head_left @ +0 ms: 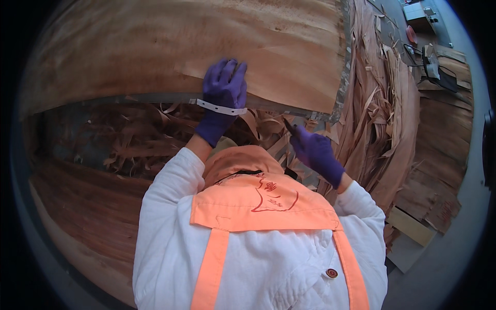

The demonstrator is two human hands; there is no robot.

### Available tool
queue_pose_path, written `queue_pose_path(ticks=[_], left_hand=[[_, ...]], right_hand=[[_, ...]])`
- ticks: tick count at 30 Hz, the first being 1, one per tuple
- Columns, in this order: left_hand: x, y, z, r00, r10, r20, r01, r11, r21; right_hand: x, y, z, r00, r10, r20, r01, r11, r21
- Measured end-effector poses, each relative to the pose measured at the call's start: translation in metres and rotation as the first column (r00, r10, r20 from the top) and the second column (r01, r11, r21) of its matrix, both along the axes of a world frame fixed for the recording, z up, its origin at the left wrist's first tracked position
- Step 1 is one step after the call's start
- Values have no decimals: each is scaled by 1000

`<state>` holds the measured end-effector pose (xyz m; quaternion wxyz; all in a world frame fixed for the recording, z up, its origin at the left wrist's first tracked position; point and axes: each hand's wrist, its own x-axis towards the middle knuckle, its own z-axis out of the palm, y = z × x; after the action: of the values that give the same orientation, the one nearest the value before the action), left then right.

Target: The person prepares large sheets of wood veneer by putting on gloves, using a hand tool to score or cut a thin strip, and then carefully peeling a layer away from a larger stack on a work table.

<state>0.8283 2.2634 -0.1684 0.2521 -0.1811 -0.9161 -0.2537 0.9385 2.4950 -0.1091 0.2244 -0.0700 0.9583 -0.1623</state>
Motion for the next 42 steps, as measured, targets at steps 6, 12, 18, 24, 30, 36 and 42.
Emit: queue_pose_path(ticks=[6, 12, 18, 24, 30, 36, 42], left_hand=[[-1, 6, 7, 994, 68, 88, -73, 995, 65], [-1, 8, -2, 980, 112, 165, -129, 986, 100], [-3, 14, -3, 980, 135, 144, -148, 985, 87], [-3, 11, 1, 976, 118, 182, -118, 993, -12], [-4, 12, 4, 968, 119, 221, -120, 993, -6], [1, 10, 8, 965, 105, 240, -106, 994, -11], [0, 20, 22, 974, 157, 161, -127, 976, -179]], right_hand=[[-91, -4, 29, 839, 203, -505, -208, 977, 47], [-151, -42, 1, 701, 430, -570, -317, 903, 291], [-160, -74, -19, 689, 474, -548, -362, 881, 305], [-166, -88, -3, 864, 467, -187, -393, 858, 331], [-172, -77, 12, 913, 405, -45, -380, 885, 268], [-162, -17, 8, 897, 400, -189, -324, 884, 337], [-150, 48, -1, 831, 435, -347, -260, 855, 449]])
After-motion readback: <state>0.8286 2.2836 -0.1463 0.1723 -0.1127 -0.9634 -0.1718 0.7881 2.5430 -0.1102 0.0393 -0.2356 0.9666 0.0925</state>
